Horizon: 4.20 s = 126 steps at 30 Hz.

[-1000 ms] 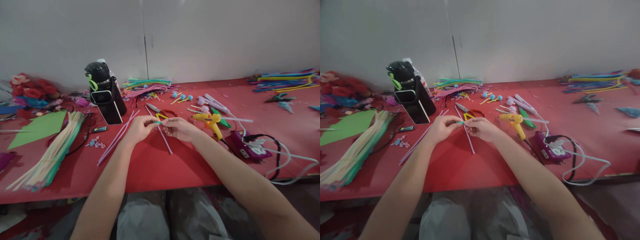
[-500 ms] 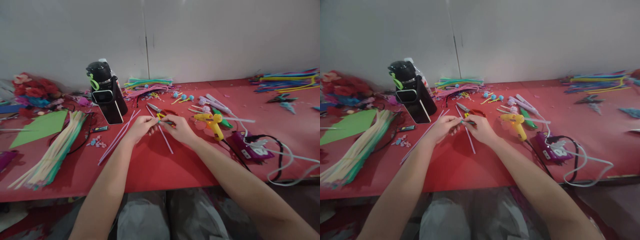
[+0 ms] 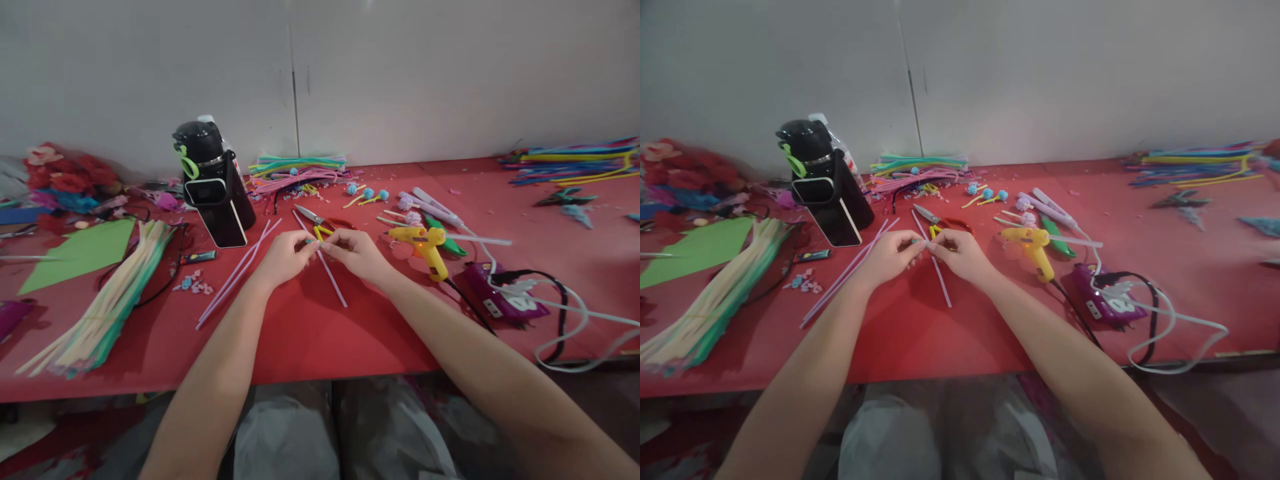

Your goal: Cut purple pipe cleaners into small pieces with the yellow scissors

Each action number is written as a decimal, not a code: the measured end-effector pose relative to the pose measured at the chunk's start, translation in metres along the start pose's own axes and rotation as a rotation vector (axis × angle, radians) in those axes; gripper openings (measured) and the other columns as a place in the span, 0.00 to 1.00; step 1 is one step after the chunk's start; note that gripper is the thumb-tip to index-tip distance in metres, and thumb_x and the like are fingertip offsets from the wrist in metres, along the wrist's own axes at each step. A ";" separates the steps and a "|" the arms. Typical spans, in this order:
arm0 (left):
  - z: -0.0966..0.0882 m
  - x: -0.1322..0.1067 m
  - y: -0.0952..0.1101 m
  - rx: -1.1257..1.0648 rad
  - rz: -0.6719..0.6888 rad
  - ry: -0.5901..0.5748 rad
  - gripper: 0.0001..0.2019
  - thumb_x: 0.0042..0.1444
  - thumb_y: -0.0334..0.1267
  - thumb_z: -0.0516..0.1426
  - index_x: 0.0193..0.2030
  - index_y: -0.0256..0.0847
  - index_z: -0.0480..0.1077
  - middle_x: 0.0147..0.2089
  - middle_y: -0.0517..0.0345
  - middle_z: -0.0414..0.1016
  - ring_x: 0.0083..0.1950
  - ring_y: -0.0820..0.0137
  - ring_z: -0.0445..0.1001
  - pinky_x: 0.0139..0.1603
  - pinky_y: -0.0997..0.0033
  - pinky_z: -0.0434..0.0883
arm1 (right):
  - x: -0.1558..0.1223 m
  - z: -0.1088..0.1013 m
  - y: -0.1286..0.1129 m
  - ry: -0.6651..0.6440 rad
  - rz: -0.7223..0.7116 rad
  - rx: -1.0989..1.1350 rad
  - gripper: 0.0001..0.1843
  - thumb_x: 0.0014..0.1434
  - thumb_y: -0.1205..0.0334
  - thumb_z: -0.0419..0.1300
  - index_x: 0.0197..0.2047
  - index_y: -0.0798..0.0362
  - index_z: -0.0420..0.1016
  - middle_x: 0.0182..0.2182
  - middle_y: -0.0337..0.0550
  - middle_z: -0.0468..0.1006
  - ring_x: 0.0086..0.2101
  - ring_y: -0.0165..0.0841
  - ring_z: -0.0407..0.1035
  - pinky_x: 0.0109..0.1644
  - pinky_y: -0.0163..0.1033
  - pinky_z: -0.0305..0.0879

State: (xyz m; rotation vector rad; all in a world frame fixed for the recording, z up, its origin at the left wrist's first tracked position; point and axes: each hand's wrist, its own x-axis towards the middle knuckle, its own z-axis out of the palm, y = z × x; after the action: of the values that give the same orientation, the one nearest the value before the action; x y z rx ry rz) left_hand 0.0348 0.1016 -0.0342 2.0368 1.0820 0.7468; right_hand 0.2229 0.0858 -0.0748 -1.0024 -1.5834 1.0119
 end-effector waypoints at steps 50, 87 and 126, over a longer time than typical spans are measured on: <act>-0.001 0.002 -0.002 -0.117 0.016 0.026 0.06 0.60 0.36 0.59 0.33 0.38 0.74 0.26 0.60 0.73 0.26 0.74 0.70 0.30 0.72 0.68 | -0.003 0.003 -0.008 0.067 -0.177 -0.287 0.12 0.65 0.58 0.57 0.34 0.54 0.77 0.28 0.41 0.76 0.29 0.31 0.64 0.36 0.38 0.59; 0.005 0.009 -0.011 -0.601 -0.126 0.232 0.13 0.51 0.45 0.68 0.35 0.37 0.80 0.29 0.56 0.78 0.30 0.72 0.76 0.39 0.68 0.77 | -0.007 0.016 -0.007 0.071 -0.020 -0.131 0.12 0.62 0.56 0.58 0.30 0.52 0.74 0.26 0.40 0.74 0.28 0.31 0.64 0.34 0.38 0.59; 0.002 0.010 -0.017 -0.640 -0.101 0.129 0.15 0.51 0.49 0.68 0.34 0.37 0.81 0.29 0.56 0.77 0.31 0.72 0.75 0.39 0.67 0.76 | -0.006 0.011 -0.010 0.024 -0.043 -0.215 0.15 0.63 0.54 0.58 0.27 0.52 0.72 0.24 0.38 0.72 0.26 0.30 0.62 0.33 0.38 0.59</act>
State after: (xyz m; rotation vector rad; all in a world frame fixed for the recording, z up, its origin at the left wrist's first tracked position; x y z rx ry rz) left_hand 0.0335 0.1162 -0.0475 1.3977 0.8599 1.0263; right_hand 0.2117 0.0753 -0.0697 -1.1163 -1.7126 0.8091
